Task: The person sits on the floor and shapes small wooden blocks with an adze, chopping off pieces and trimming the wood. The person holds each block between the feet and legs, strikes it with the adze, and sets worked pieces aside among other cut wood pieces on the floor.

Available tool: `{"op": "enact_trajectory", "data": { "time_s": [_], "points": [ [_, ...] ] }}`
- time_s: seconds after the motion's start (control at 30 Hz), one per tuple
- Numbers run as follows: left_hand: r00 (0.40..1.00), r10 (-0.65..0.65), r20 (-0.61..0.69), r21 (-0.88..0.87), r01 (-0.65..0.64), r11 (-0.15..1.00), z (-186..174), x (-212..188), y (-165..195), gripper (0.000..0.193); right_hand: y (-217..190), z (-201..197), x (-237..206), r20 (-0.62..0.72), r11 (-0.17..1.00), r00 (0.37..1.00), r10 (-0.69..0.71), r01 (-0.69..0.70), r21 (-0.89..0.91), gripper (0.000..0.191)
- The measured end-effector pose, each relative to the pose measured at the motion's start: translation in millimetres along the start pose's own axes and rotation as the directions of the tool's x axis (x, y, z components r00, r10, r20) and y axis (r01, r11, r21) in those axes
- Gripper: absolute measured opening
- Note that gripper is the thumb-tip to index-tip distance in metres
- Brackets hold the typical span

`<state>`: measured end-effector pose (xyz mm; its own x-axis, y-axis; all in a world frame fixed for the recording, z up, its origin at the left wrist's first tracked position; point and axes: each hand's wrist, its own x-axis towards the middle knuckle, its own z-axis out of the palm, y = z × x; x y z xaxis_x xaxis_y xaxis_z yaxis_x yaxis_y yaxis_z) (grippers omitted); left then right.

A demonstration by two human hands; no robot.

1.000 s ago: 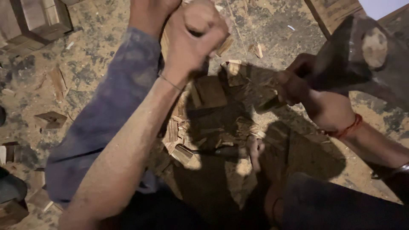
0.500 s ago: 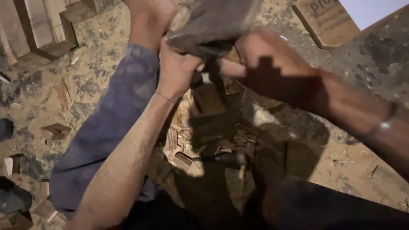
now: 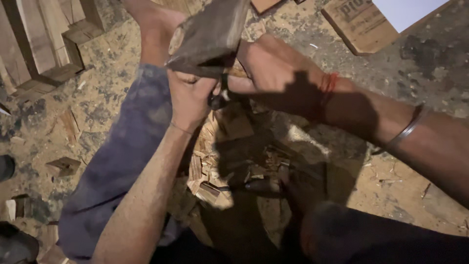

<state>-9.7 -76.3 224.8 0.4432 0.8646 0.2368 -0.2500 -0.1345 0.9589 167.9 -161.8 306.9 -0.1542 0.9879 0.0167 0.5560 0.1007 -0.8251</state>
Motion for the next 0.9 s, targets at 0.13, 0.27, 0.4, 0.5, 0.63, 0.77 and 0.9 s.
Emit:
{"op": "enact_trajectory", "data": {
  "time_s": [0.13, 0.27, 0.4, 0.5, 0.63, 0.77, 0.9],
  "points": [
    [1.0, 0.013, 0.024, -0.141, -0.009, 0.99, -4.9, -2.0, -7.1, 0.005, -14.0, -6.2, 3.8, -0.109, 0.908, 0.967, -0.229, 0.172, -0.381, 0.044],
    [0.999, 0.037, 0.029, -0.195, -0.03, 0.98, -15.1, -5.1, -18.9, 0.01, -33.2, -18.3, 3.2, -0.165, 0.931, 0.969, -0.183, 0.117, -0.345, 0.026],
    [0.998, -0.019, -0.067, -0.168, 0.008, 0.986, -17.7, -5.4, -25.0, 0.025, -22.6, 5.1, 9.7, -0.025, 0.959, 0.994, 0.11, -0.112, -0.262, 0.025],
    [0.988, 0.054, -0.142, -0.069, -0.064, 0.996, -19.5, -7.8, -26.7, 0.037, -9.3, 19.5, 13.0, 0.001, 0.899, 1.0, -0.02, 0.018, -0.438, 0.039],
    [0.997, 0.059, -0.043, -0.048, -0.061, 0.997, -29.1, -15.3, -34.6, 0.016, -14.9, 11.6, 7.6, -0.097, 0.973, 0.97, -0.224, 0.229, 0.042, 0.048],
    [0.985, -0.078, -0.152, 0.047, 0.086, 0.995, -39.0, -21.5, -50.0, 0.024, -31.7, -4.8, 3.7, -0.035, 0.959, 0.995, 0.091, -0.098, -0.265, 0.028],
    [0.973, 0.176, -0.148, 0.371, -0.11, 0.922, -46.1, -23.4, -58.7, 0.037, -31.6, 9.1, -1.6, 0.018, 0.983, 0.997, 0.073, -0.068, -0.171, 0.026]
  ]
}}
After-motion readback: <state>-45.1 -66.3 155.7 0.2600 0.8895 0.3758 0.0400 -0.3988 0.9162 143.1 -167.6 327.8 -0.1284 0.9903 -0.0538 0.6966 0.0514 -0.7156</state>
